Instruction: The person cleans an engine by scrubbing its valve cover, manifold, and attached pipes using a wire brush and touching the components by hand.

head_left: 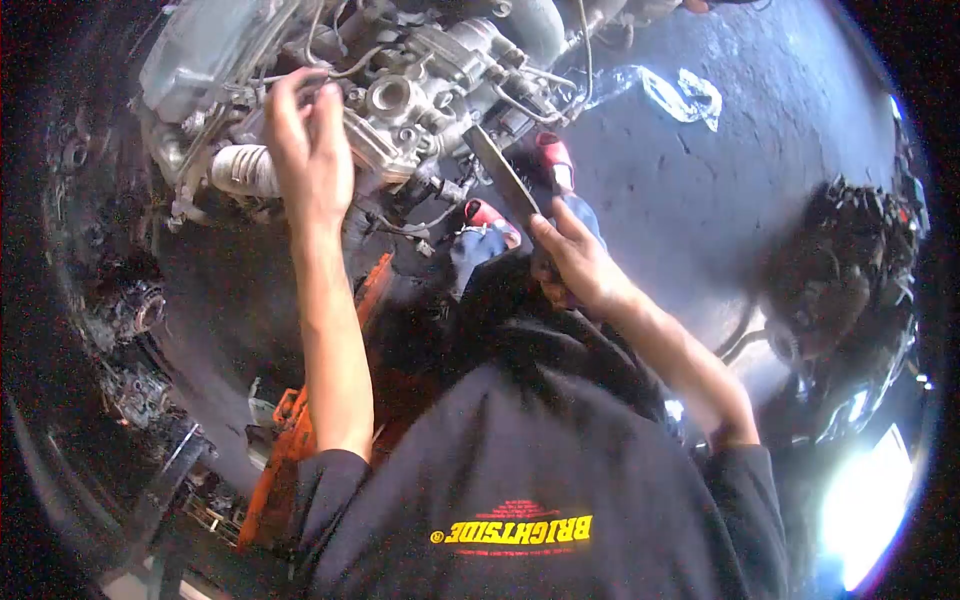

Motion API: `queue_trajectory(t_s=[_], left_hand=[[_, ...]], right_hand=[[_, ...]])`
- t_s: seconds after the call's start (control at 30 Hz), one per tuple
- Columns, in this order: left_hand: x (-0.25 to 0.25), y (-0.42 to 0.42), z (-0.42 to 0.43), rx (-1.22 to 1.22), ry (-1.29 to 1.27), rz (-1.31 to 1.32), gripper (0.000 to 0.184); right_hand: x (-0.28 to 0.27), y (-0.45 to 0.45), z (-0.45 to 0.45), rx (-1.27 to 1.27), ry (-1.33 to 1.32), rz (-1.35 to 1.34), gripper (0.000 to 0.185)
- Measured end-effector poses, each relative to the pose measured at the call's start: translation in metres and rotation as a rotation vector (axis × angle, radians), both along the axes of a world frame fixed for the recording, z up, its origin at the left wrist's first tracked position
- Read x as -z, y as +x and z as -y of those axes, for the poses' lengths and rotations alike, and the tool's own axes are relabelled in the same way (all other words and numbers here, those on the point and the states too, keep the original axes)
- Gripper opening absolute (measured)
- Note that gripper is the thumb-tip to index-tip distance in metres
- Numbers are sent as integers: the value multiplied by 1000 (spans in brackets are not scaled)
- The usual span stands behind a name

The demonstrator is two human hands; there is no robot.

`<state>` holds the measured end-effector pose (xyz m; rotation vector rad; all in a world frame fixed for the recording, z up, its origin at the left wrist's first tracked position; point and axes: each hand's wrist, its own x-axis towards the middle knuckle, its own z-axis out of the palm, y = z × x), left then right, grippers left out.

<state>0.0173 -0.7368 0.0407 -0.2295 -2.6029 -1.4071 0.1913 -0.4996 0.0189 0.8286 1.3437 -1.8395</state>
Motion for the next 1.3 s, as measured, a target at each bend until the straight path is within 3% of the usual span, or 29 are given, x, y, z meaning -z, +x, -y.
queue_trajectory(t_s=[0.03,0.1,0.13,0.17,0.23,0.37,0.43,0.57,0.63,0.7,0.73,0.8,0.83,0.9,0.93,1.0,1.17,1.3], left_hand=[[10,-4,-4,-28,-148,71,29],[25,-6,-13,22,-536,-14,36],[19,-3,-18,48,-582,-37,39],[18,-5,-18,12,-450,66,37],[20,-7,-17,-35,-416,85,35],[24,-7,-12,8,-364,87,30],[20,-2,-17,23,-262,92,23],[20,-3,-13,79,-244,40,21],[22,-5,-11,106,-231,79,22],[21,-3,-13,125,-313,47,23],[22,-5,-14,144,-263,61,23],[23,-7,-11,164,-152,115,22],[23,-7,-12,178,-160,124,22],[21,-5,-15,172,-164,115,20],[19,-5,-15,193,-166,92,20],[23,-7,-15,202,-90,87,20],[15,-2,-21,233,-140,111,22],[16,-4,-20,243,-136,132,22]], right_hand=[[16,2,-2,16,-8,12,25],[52,-4,-13,-372,497,-605,25],[27,-20,-17,-425,536,-456,22],[28,-27,-20,-513,684,-464,20],[49,-29,-24,-360,605,-631,27],[50,-27,-22,-318,601,-515,43],[51,-15,-12,-243,466,-649,54],[71,-14,11,-227,565,-791,59],[87,-31,27,-223,552,-658,59],[115,-53,39,-295,589,-752,59],[117,-65,46,-229,511,-698,62],[130,-66,67,62,611,-925,58],[130,-62,72,100,602,-893,59],[128,-31,71,-74,685,-781,60],[131,-21,76,-49,721,-896,64],[127,-19,78,-176,749,-747,73],[130,-72,78,42,748,-719,67],[116,-30,80,-122,868,-663,65]])
